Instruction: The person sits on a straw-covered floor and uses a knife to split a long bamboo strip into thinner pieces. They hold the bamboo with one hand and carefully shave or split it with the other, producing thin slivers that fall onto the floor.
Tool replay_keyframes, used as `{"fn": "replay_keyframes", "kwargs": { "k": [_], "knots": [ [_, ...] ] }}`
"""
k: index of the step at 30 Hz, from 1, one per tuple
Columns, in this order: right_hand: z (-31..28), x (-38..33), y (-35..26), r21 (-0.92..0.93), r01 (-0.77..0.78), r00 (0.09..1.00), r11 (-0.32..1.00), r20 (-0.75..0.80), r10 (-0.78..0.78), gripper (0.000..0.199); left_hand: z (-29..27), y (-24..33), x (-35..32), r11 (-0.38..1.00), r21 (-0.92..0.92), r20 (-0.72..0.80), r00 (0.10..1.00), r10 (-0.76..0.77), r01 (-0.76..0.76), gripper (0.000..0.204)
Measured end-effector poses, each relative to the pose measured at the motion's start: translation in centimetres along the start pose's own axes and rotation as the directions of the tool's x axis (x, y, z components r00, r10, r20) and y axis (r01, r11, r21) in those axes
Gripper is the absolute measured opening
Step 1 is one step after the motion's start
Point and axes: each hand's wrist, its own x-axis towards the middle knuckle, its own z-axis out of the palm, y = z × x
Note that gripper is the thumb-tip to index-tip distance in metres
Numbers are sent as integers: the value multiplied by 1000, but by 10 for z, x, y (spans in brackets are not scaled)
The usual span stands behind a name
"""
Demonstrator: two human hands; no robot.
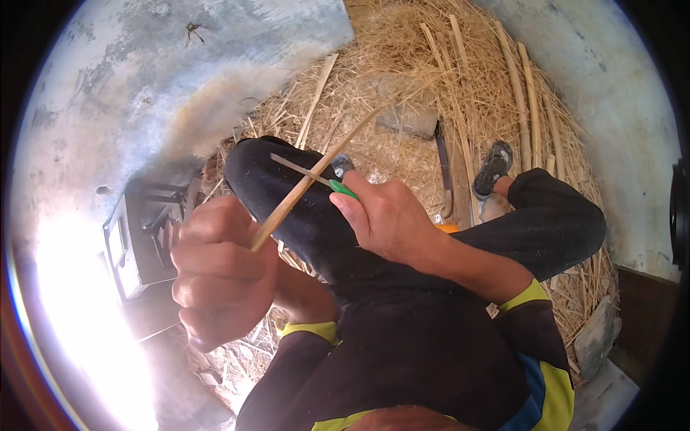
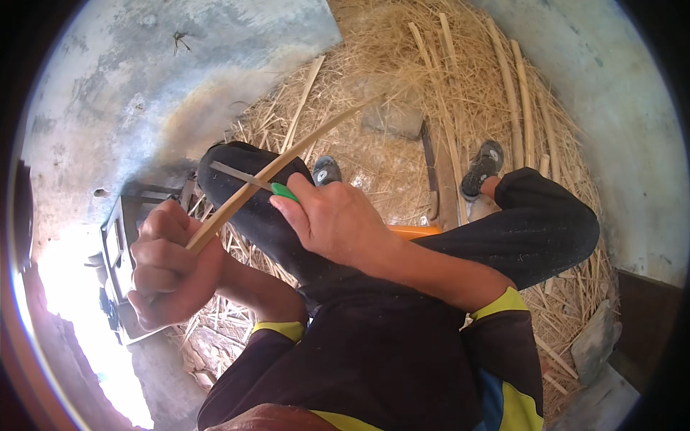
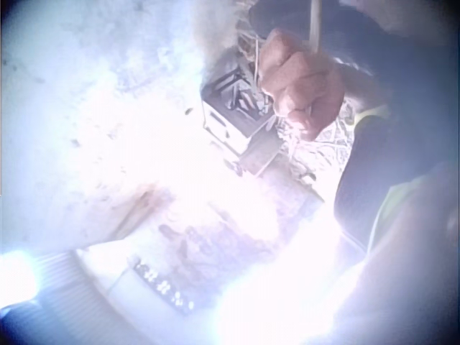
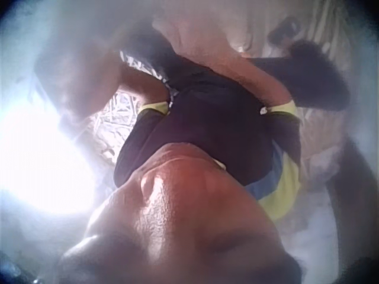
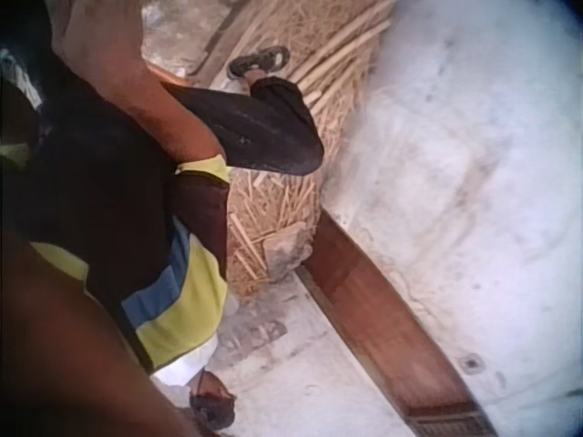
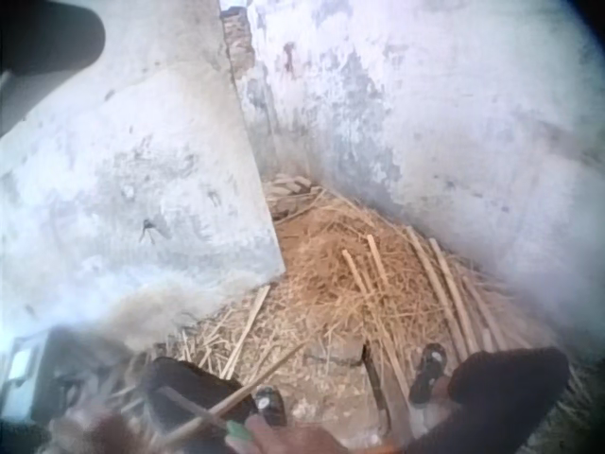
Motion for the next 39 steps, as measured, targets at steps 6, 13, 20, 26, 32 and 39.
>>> {"fn": "replay_keyframes", "kwargs": {
  "k": [6, 13, 20, 26, 32, 39],
  "knots": [
    [2, 9, -15, -103, -16, 1000, 995, 11, 18, 29, -11, -7, 2, 995, 56, -41, 996, 84, -82, 19],
    [4, 12, 22, -128, -142, 990, 982, -35, 139, 39, -2, -8, -5, 998, -8, -135, 989, 58, -60, 19],
    [14, 16, 47, -120, -295, 955, 948, 1, 297, 35, -5, -11, -5, 998, 30, -157, 986, 57, -52, 22],
    [34, 9, 47, 5, -167, 985, 986, -36, 167, 37, 2, -7, -3, 972, 221, -260, 956, 137, -79, 30],
    [31, 13, 30, 86, -125, 992, 988, 24, 124, 35, 8, -7, 3, 982, 155, -528, 849, -11, 109, 36],
    [29, 20, 55, 33, -153, 988, 988, 11, 153, 38, 19, -7, 4, 872, 403, -693, 715, 92, 279, 36]
  ]
}}
